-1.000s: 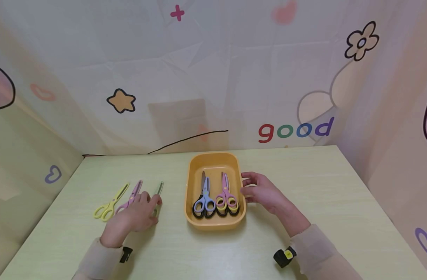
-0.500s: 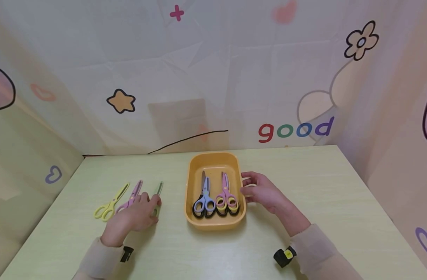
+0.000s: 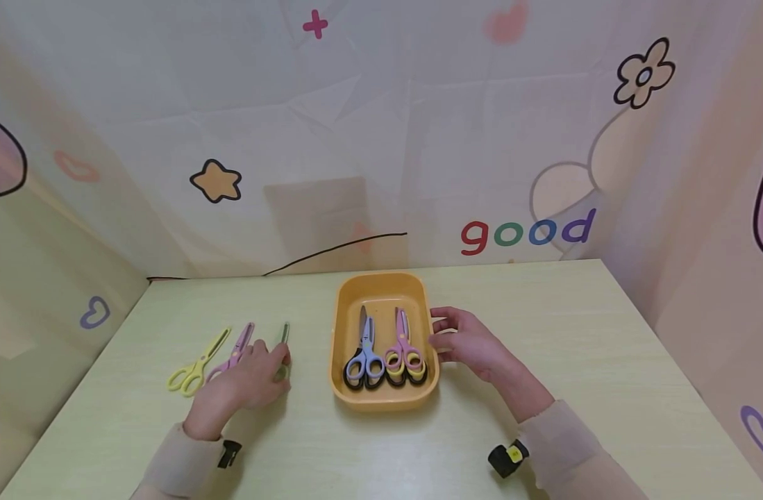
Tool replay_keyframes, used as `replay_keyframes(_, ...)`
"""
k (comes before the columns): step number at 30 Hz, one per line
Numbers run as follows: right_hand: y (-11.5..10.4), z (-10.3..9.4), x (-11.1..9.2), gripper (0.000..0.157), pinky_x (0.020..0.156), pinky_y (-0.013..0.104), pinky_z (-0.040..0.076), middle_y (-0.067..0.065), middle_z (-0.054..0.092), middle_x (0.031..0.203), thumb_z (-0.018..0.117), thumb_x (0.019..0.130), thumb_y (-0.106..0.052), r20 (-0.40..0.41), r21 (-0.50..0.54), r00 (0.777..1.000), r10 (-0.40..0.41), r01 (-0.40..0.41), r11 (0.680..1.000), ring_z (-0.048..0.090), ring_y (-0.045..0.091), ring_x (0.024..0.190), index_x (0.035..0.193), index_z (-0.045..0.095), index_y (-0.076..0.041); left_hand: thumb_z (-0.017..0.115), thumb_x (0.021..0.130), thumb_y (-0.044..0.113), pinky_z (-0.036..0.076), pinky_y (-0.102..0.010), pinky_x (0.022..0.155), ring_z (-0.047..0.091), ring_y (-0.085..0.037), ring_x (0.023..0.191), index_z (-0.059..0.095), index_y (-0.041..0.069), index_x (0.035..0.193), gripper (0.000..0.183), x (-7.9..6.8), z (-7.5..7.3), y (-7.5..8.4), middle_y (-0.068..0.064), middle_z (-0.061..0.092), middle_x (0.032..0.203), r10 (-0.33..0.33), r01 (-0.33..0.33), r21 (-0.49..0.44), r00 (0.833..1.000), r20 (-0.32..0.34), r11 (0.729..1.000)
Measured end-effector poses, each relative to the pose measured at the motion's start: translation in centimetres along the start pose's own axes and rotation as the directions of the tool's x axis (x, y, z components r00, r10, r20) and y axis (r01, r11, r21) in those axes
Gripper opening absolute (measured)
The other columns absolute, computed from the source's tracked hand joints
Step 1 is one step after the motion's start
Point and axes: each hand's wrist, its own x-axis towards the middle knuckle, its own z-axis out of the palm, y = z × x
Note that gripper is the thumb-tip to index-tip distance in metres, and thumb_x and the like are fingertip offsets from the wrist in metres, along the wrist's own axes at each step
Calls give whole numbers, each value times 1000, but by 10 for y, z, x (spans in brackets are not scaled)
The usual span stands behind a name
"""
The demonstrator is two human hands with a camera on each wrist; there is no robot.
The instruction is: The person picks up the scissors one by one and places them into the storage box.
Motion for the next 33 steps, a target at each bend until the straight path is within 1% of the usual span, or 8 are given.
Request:
replay_keyframes(6,0,0,0,62,84,33,59,27,46,133,59,99,0,-1,-1,1000,-2,2,1000,59,31,105,154,31,8,65,96,14,47,-53,80,44,-39,101,54,7,112,21,4,3,1,-21,44,105,4,-6,-32,998,-59,999)
replay_keyframes(11,-1,1,-1,62,85,34,59,28,46,134,59,99,0,-5,-4,1000,0,0,1000,59,32,105,154,31,8,64,96,17,48,-53,82,47,-40,103,56,8,114,22,9,5,3,-23,46,109,12,-18,-41,990,-140,999)
replay_keyframes(14,0,1,0,62,85,34,59,28,45,134,59,99,0,-5,-3,1000,1,-1,1000,59,32,106,154,30,8,64,96,18,49,-54,81,48,-41,102,56,8,115,22,10,6,6,-24,47,109,17,-28,-58,981,-192,998)
replay_keyframes(18,1,0,0,63,84,33,59,27,45,134,59,99,-1,-1,2,1000,-6,6,1000,58,31,105,154,30,8,64,96,19,47,-53,81,47,-42,101,56,8,115,23,10,5,14,-24,46,108,12,-43,-115,966,-259,992)
replay_keyframes(22,3,0,1,63,83,32,59,27,45,134,59,99,-1,2,6,1000,-14,14,1000,58,31,105,154,30,8,64,95,18,46,-53,82,46,-41,102,57,7,115,24,10,4,21,-23,46,107,24,-80,-163,948,-317,983)
replay_keyframes(24,3,1,1,62,83,32,59,27,45,134,59,100,-1,3,6,1000,-16,16,1000,58,31,105,154,30,8,64,95,18,46,-52,82,45,-40,102,56,7,116,25,10,5,25,-22,45,108,33,-97,-179,944,-329,979)
replay_keyframes(29,2,2,1,62,84,33,59,27,45,134,58,100,0,0,2,1000,-12,12,1000,57,33,108,154,30,8,64,97,17,47,-51,84,43,-39,106,56,7,118,25,10,3,37,-23,45,111,53,-138,-231,939,-340,963)
replay_keyframes(33,1,2,1,62,85,36,59,28,45,135,58,100,0,-3,-4,1000,-2,2,1000,56,34,111,154,29,8,65,97,17,47,-50,83,43,-37,105,56,6,119,25,10,2,47,-21,45,110,87,-184,-251,932,-352,950)
